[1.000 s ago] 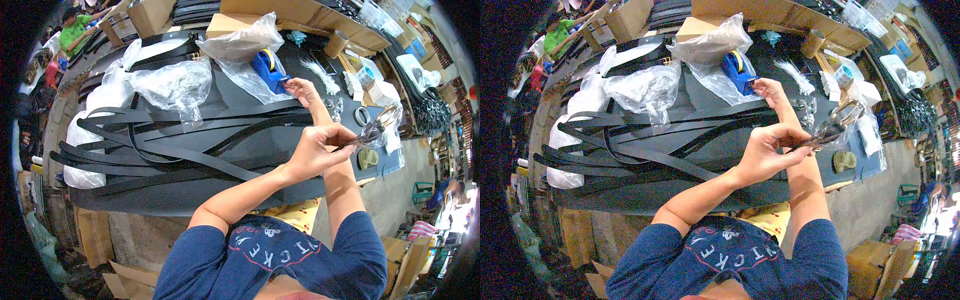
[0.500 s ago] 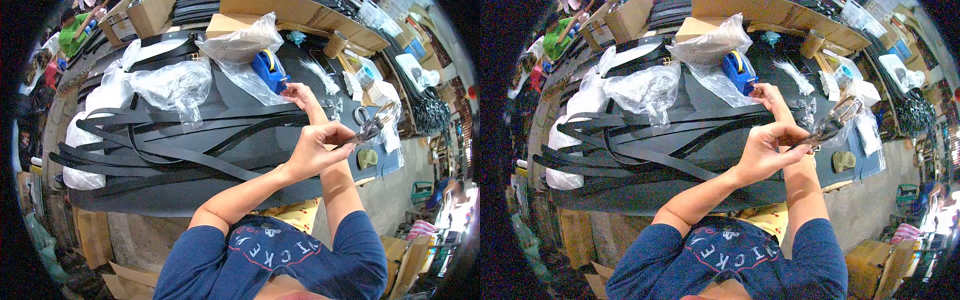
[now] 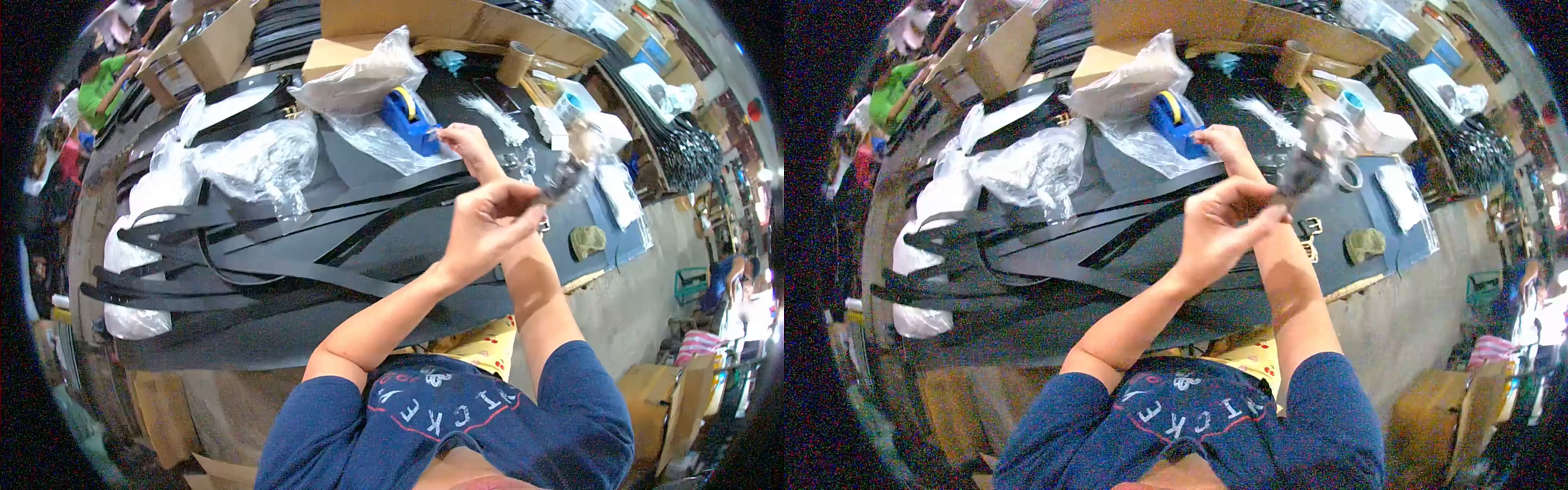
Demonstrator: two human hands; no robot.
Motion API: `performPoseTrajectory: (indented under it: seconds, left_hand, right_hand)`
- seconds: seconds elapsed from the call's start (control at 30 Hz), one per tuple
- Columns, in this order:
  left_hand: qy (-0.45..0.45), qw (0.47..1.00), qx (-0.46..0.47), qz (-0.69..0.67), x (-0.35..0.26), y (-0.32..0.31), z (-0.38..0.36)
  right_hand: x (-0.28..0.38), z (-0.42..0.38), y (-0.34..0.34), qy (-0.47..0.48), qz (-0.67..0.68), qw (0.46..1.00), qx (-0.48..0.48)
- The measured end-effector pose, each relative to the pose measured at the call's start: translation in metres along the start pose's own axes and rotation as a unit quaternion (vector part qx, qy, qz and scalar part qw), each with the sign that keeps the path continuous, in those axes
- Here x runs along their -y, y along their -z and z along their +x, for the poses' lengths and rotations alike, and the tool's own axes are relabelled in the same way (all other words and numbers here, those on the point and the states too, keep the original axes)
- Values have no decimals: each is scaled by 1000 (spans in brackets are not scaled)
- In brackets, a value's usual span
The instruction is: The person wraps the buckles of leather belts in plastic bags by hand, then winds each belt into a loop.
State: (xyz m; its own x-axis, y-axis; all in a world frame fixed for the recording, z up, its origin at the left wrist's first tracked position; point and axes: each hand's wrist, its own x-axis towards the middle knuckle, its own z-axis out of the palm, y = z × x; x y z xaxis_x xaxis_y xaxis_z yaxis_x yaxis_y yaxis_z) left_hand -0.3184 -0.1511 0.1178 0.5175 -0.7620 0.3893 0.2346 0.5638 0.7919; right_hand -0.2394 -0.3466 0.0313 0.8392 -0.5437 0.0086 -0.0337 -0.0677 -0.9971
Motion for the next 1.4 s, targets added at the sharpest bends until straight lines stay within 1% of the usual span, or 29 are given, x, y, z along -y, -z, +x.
performPoseTrajectory:
  seconds: [0.07, 0.1, 0.17, 0.23, 0.3, 0.33, 0.37, 0.43, 0.47, 0.53, 0.57, 0.63, 0.7, 0.77, 0.87, 1.0, 1.07, 1.2, 1.27, 1.3, 1.37, 1.4]
  left_hand:
    - [-8, 1000, -20, -2, -5, 2, 8]
    - [-13, 1000, -27, -5, -9, 2, 13]
    - [-12, 998, -30, -51, -5, 5, 24]
    - [24, 997, -40, -67, -8, 2, 31]
    - [42, 998, -37, -39, -4, 0, 38]
    - [40, 998, -33, -31, -2, -3, 40]
    - [48, 998, -35, 0, -2, -7, 42]
    - [62, 998, -24, 7, 3, -15, 43]
    - [67, 998, -17, 6, 7, -19, 42]
    - [47, 999, 0, 27, 14, -26, 40]
    - [50, 998, 3, 28, 15, -30, 39]
    - [32, 997, -2, 66, 12, -36, 36]
    - [35, 997, -6, 68, 13, -38, 33]
    - [11, 996, 3, 87, 15, -38, 31]
    - [5, 994, -3, 113, 14, -40, 29]
    - [6, 992, -8, 124, 15, -42, 27]
    - [9, 994, -16, 112, 17, -43, 27]
    - [13, 988, -18, 151, 12, -45, 24]
    - [-2, 989, -21, 150, 18, -44, 23]
    - [-2, 989, -21, 150, 18, -45, 23]
    - [-24, 984, -27, 176, 18, -46, 21]
    - [-24, 984, -26, 176, 19, -46, 21]
  right_hand:
    - [15, -20, 20, 55, 19, 998, 2]
    - [46, -51, 24, 58, -35, 997, -22]
    - [43, -86, 55, 82, 20, 995, -58]
    - [103, -148, 58, 152, -96, 980, -87]
    - [127, -186, 76, 127, -131, 979, -86]
    - [140, -202, 83, 157, -189, 967, -69]
    - [153, -217, 83, 162, -155, 973, -51]
    - [170, -234, 83, 177, -217, 960, -33]
    - [172, -237, 81, 175, -216, 960, -41]
    - [174, -237, 77, 226, -259, 938, -41]
    - [175, -236, 77, 225, -258, 938, -45]
    - [177, -234, 76, 240, -319, 915, -60]
    - [180, -233, 75, 231, -326, 915, -60]
    - [179, -232, 75, 216, -349, 909, -70]
    - [174, -228, 77, 237, -353, 902, -74]
    - [176, -228, 78, 238, -362, 898, -74]
    - [179, -231, 77, 166, -322, 929, -78]
    - [177, -231, 76, 165, -326, 927, -85]
    - [172, -230, 75, 195, -329, 918, -104]
    - [170, -229, 74, 195, -329, 918, -104]
    - [167, -230, 70, 216, -374, 891, -143]
    - [166, -230, 67, 216, -374, 891, -143]
